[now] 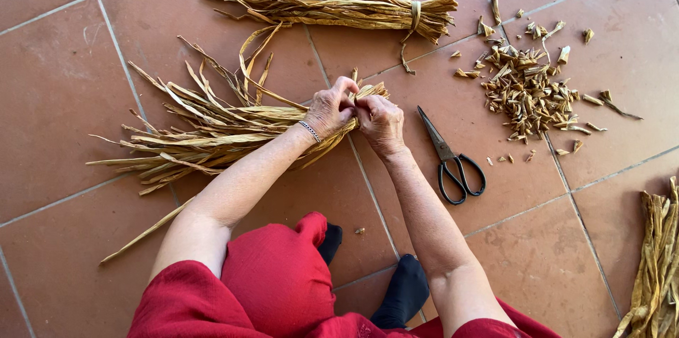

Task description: The person sits on a tiled floor and uses scissors to trim the ends of bundles of dried, yellowish plant material. They hold a bundle in one hand and cut the tips with the other, creating a pile of small trimmings. The person occasionally adjusts the bundle or moves it aside to continue trimming.

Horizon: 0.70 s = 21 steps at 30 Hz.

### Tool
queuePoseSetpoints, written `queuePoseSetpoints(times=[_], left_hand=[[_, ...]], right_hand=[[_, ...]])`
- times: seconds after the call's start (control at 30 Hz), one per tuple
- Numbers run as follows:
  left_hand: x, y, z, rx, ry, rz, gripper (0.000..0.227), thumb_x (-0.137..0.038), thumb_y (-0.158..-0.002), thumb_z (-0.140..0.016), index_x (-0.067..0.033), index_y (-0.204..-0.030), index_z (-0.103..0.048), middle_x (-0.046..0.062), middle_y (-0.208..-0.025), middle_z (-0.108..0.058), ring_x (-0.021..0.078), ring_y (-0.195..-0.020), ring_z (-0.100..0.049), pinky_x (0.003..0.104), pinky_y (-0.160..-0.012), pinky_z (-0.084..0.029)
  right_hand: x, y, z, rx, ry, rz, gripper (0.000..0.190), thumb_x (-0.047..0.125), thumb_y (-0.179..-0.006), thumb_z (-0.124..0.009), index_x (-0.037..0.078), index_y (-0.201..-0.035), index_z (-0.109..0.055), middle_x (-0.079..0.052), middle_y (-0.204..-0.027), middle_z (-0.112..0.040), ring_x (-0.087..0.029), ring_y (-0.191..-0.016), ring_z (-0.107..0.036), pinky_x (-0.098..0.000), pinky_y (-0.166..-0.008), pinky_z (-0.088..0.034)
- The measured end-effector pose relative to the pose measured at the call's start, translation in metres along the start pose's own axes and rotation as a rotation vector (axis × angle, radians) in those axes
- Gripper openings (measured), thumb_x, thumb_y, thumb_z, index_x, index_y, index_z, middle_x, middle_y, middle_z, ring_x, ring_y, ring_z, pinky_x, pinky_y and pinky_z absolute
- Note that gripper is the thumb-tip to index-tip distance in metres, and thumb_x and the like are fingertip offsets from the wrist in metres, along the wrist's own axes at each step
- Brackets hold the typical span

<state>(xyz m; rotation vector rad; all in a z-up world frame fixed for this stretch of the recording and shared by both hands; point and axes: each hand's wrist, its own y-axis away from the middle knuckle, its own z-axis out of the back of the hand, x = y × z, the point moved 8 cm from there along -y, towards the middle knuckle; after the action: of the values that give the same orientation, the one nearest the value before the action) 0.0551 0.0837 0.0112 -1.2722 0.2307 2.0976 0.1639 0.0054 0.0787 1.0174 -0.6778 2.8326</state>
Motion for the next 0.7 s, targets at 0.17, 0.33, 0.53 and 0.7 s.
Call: queuePoseSetpoints(times=[0.17,0.33,0.53,0.7], left_hand=[[-0.004,0.003,0.004,-0.003,-0.014,-0.011,0.056,-0.004,-0.082,-0.077,-0.0152,-0.127,-0.046,0.007,-0.082,-0.076,0.0289,-0.081,-0.076,0.040,-0.074,-0.059],[-0.016,0.003,0.007,-0.004,-0.036,-0.088,0.059,-0.001,-0.079,-0.075,-0.0160,-0.130,-0.048,0.006,-0.081,-0.075,0.0288,-0.080,-0.075,0.041,-0.073,-0.059],[-0.015,0.004,0.002,-0.006,-0.138,-0.096,0.051,0.001,-0.082,-0.070,-0.0135,-0.125,-0.047,0.005,-0.078,-0.069,0.0279,-0.075,-0.072,0.043,-0.070,-0.058],[-0.012,0.010,-0.005,-0.064,-0.182,-0.190,0.039,0.000,-0.084,-0.068,-0.0107,-0.115,-0.046,0.006,-0.081,-0.066,0.0280,-0.079,-0.070,0.042,-0.072,-0.056]], right_hand=[[-0.009,0.001,-0.004,0.014,-0.048,0.019,0.011,0.005,-0.082,-0.080,0.008,-0.090,-0.073,-0.009,-0.091,-0.075,-0.026,-0.081,-0.074,-0.0358,-0.072,-0.059],[-0.034,0.005,-0.010,0.038,-0.248,-0.272,0.014,0.005,-0.082,-0.080,0.007,-0.094,-0.071,-0.007,-0.085,-0.077,-0.016,-0.075,-0.076,-0.0298,-0.070,-0.061],[-0.039,0.010,-0.013,-0.040,-0.260,-0.256,0.014,0.007,-0.084,-0.079,0.008,-0.097,-0.075,-0.008,-0.089,-0.078,-0.019,-0.078,-0.076,-0.0315,-0.072,-0.061],[-0.032,0.015,-0.023,0.003,0.120,-0.014,0.006,0.014,-0.088,-0.076,0.012,-0.094,-0.077,-0.010,-0.084,-0.069,-0.030,-0.080,-0.069,-0.0427,-0.072,-0.055]])
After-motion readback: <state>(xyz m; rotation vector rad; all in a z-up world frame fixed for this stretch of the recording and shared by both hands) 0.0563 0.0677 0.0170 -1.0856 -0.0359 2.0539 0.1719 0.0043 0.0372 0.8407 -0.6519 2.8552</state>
